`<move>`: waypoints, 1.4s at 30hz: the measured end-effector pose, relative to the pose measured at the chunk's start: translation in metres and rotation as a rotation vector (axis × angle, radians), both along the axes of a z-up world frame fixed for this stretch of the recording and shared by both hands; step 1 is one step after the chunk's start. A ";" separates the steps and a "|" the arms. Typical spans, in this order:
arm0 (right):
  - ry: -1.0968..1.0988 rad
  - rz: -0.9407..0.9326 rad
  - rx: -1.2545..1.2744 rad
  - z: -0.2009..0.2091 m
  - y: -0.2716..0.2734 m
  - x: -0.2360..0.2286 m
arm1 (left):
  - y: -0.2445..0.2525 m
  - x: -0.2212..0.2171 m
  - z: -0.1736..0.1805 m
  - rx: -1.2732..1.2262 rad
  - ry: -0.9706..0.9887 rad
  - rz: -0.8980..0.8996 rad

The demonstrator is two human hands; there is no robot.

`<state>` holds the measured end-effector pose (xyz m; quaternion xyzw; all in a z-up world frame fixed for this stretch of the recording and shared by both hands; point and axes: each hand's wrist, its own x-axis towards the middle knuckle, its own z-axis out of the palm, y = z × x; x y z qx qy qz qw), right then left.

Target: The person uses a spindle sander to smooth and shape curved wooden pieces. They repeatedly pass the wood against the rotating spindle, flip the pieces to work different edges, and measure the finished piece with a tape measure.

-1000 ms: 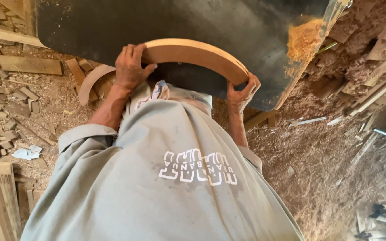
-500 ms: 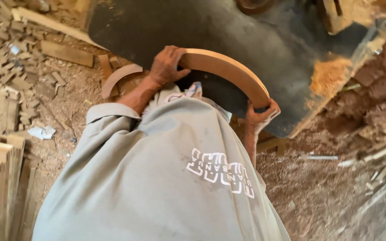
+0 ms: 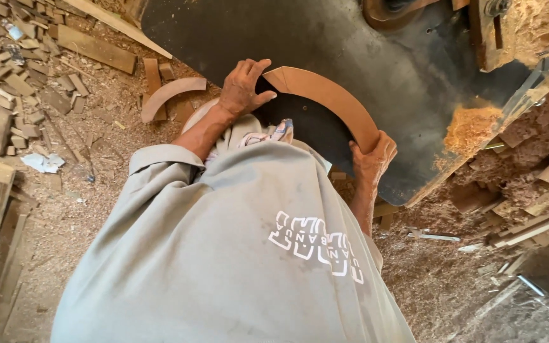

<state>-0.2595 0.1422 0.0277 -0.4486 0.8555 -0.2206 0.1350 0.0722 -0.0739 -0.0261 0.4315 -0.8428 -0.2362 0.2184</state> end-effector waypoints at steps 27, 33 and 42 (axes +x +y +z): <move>-0.342 0.170 -0.267 0.009 -0.002 0.006 | 0.097 -0.197 0.078 1.081 0.466 0.052; -0.275 0.023 -0.150 -0.021 0.045 0.022 | 0.117 -0.185 0.051 1.183 -0.121 0.055; -0.115 0.009 -0.133 -0.032 0.061 0.021 | 0.060 -0.188 0.040 1.060 0.367 0.659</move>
